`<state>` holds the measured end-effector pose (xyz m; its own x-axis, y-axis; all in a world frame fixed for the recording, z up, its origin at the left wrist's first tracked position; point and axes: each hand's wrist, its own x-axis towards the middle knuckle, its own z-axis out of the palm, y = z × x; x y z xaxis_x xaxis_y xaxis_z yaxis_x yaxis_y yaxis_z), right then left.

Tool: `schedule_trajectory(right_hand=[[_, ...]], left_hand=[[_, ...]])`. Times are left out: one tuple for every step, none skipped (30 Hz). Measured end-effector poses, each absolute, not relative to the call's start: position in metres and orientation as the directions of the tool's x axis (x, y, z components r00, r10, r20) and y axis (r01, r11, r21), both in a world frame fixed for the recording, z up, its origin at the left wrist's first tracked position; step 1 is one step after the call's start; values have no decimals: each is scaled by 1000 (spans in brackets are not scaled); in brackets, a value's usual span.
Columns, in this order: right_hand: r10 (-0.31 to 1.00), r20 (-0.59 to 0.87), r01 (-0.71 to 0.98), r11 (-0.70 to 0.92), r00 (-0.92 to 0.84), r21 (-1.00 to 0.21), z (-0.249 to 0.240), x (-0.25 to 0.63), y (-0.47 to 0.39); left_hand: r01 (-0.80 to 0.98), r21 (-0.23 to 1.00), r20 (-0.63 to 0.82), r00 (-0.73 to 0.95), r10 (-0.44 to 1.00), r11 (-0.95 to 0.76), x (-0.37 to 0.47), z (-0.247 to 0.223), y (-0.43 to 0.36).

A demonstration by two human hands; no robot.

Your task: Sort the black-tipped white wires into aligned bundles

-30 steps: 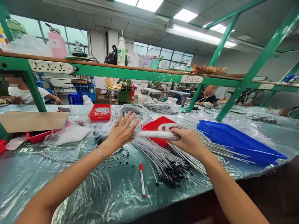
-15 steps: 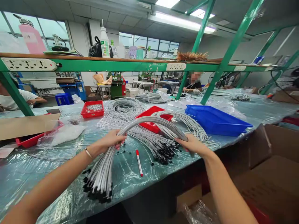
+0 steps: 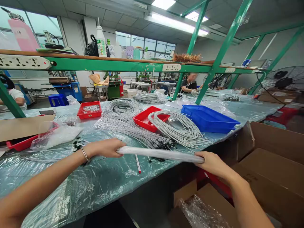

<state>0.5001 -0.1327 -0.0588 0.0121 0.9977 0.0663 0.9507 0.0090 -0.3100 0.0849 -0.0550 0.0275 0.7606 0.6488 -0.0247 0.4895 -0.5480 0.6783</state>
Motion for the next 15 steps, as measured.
schedule_trajectory(right_hand=[[1000, 13, 978, -9, 12, -207, -61, 502, -143], [999, -43, 990, -23, 17, -141, -64, 500, -154], [994, -103, 993, -38, 27, -111, -67, 496, -166], [986, -162, 992, -55, 35, -117, -69, 491, -178], [974, -225, 986, -64, 29, -152, -70, 483, -189], [959, -282, 975, -63, 1, -212, -69, 475, -199], [949, -310, 952, -36, -63, -303, -68, 465, -208], [939, -305, 910, 19, -157, -414, -66, 454, -214], [930, -264, 844, 81, -255, -530, -66, 441, -218], [914, -204, 753, 146, -351, -641, -67, 427, -220], [887, -147, 640, 192, -437, -744, -72, 410, -220], [849, -102, 506, 208, -519, -837, -79, 393, -220], [814, -85, 384, 176, -574, -906, -90, 376, -219], [779, -99, 277, 98, -619, -956, -102, 360, -219], [755, -125, 160, -27, -644, -987, -114, 347, -219]], left_hand=[[478, 631, 33, 770, 637, -611, 83, 31, -57], [461, 609, 96, 765, 637, -645, 83, 35, -59], [440, 611, 154, 749, 644, -658, 86, 38, -61], [410, 627, 204, 734, 648, -662, 91, 41, -63], [371, 648, 241, 728, 642, -665, 97, 43, -66], [328, 667, 271, 730, 627, -670, 105, 44, -71], [282, 677, 296, 741, 603, -679, 113, 44, -76], [239, 679, 312, 762, 568, -694, 123, 43, -83], [201, 669, 321, 790, 523, -715, 133, 41, -90], [166, 648, 326, 822, 468, -743, 143, 38, -97], [133, 618, 324, 855, 405, -775, 152, 35, -103], [104, 578, 319, 884, 341, -809, 160, 32, -108], [80, 537, 308, 909, 283, -840, 167, 29, -112], [63, 501, 292, 927, 237, -863, 171, 28, -113], [56, 479, 277, 937, 211, -876, 173, 28, -112]])
